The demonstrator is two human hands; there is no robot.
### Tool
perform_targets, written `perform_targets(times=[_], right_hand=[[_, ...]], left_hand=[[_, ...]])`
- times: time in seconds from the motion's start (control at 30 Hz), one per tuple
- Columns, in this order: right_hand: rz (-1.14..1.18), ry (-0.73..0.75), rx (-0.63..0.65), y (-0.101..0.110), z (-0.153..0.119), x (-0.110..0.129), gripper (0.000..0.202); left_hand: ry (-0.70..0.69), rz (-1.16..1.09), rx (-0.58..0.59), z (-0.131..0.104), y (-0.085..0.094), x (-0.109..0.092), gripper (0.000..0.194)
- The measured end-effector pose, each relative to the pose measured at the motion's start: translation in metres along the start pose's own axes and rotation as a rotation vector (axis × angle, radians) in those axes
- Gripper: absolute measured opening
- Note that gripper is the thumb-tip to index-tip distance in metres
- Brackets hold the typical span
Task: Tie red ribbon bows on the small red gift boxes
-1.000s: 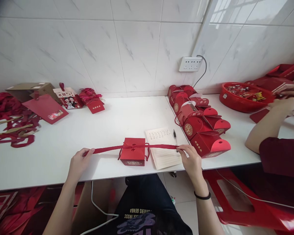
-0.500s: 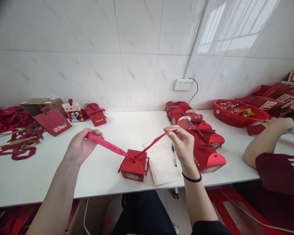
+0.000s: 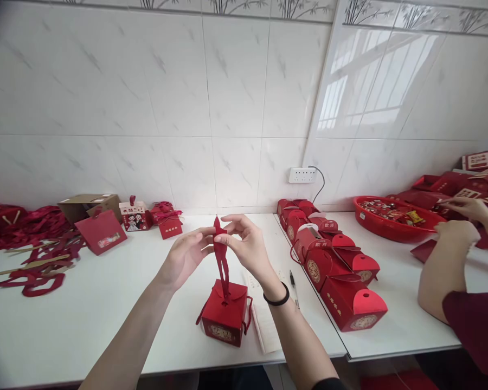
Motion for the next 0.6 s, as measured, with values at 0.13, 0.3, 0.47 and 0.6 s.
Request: perform_targets(times=[0.13,0.3,0.47,0.6], right_hand=[[0.043,-0.042,0.006,0.015,-0.014,0.003,0.027],[0.012,-0.17,0.031,0.059,-0.05,-0.011,0.043],[-0.466,-0.436,0.156,0.067,-0.091,-0.059,0.041],[-0.62,-0.515,0.297,0.041,-0.12,-0.087,0.036]], left_hand=[[-0.052,0.069,-0.187,-0.004,0.031,-0.01,0.024],[-0.283,0.358,-0.653,-0.039,0.109,-0.041,0.022],[-0.06,0.698,-0.502,-0.06,0.121,-0.003,0.025],[0.337,0.893,-0.144,-0.07,0.095,0.065,0.03]])
Point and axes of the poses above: each hand's wrist, its own z-axis towards the middle knuckle, its own y-axis out of the back of the hand, x = y × z, the point moved 7 cm from there along z, towards the middle knuckle, and after that the axes turned 10 degrees about -z, right-handed, at the moved point
